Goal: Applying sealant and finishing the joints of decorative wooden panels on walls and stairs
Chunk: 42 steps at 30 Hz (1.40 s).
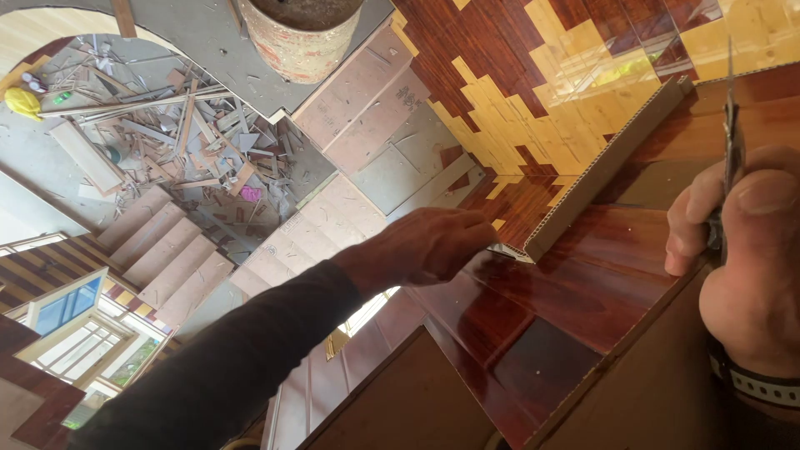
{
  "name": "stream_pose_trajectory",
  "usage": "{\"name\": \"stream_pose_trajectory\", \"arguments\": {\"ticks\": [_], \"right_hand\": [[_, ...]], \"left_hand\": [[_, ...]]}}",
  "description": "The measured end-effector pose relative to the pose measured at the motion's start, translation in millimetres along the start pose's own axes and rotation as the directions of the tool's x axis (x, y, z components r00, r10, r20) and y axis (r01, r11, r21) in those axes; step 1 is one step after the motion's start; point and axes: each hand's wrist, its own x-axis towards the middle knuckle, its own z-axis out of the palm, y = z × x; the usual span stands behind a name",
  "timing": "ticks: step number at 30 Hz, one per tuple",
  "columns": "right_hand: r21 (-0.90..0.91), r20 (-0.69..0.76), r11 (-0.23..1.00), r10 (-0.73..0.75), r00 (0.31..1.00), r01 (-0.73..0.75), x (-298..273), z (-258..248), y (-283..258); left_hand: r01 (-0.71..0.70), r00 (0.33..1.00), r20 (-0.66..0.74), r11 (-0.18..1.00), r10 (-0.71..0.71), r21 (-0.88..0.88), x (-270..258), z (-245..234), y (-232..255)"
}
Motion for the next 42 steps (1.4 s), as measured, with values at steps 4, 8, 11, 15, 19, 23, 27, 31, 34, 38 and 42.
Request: {"name": "stream_pose_trajectory", "arguments": {"ticks": [4,8,11,15,19,23,27,31,34,38,42], "right_hand": [[0.007,-0.049,1.000,-0.007,0.999,0.007,-2.6,0.9,2.9],[-0.018,-0.017,1.000,0.021,1.000,-0.022,-0.8,2.7,-3.5],[-0.014,-0.021,0.999,0.029,0.999,-0.029,-0.2,3.8,-4.5],[-0.106,-0.006,0.994,-0.001,1.000,0.001,5.4,5.3,-16.8],[-0.189,0.032,0.967,-0.168,0.985,0.171,-0.3,8.1,-22.7],[-0.633,-0.163,0.774,-0.106,0.981,-0.022,-0.5,4.7,-5.1],[-0.545,0.027,0.822,-0.181,0.983,0.166,-5.4,7.2,-18.0],[-0.373,0.286,0.851,-0.273,0.919,0.369,-5.2,14.9,-30.7],[-0.242,0.187,0.943,-0.184,0.965,0.227,-0.4,13.9,-41.5],[-0.167,0.095,0.974,-0.136,0.986,0.151,-1.0,11.6,-46.7],[-0.164,0.131,0.967,-0.177,0.975,0.197,-0.1,14.6,-48.9]], "left_hand": [[0.366,0.908,0.160,0.918,-0.388,0.151,-14.3,-30.3,-19.5],[0.569,0.814,-0.068,0.767,-0.577,0.297,-34.7,-68.4,-37.3],[0.524,0.842,-0.153,0.714,-0.518,0.465,-35.0,-65.0,-26.6],[0.455,0.820,-0.364,0.889,-0.441,-0.052,3.4,-65.7,41.2],[0.487,0.765,-0.142,0.709,-0.628,-0.511,59.3,-90.3,131.3],[0.423,0.785,-0.002,0.539,-0.620,-0.728,91.9,-118.7,201.0],[0.570,0.503,0.083,0.258,-0.860,-0.780,116.1,-111.4,208.3],[0.443,0.388,-0.162,0.337,-0.908,-0.831,103.2,-69.2,160.8],[0.282,0.696,-0.547,0.878,-0.465,-0.388,43.1,-37.9,85.5],[0.429,0.892,-0.300,0.843,-0.339,0.323,-16.9,-0.3,55.9],[0.714,0.606,0.292,0.668,-0.740,0.211,7.6,-18.2,86.0]]}}
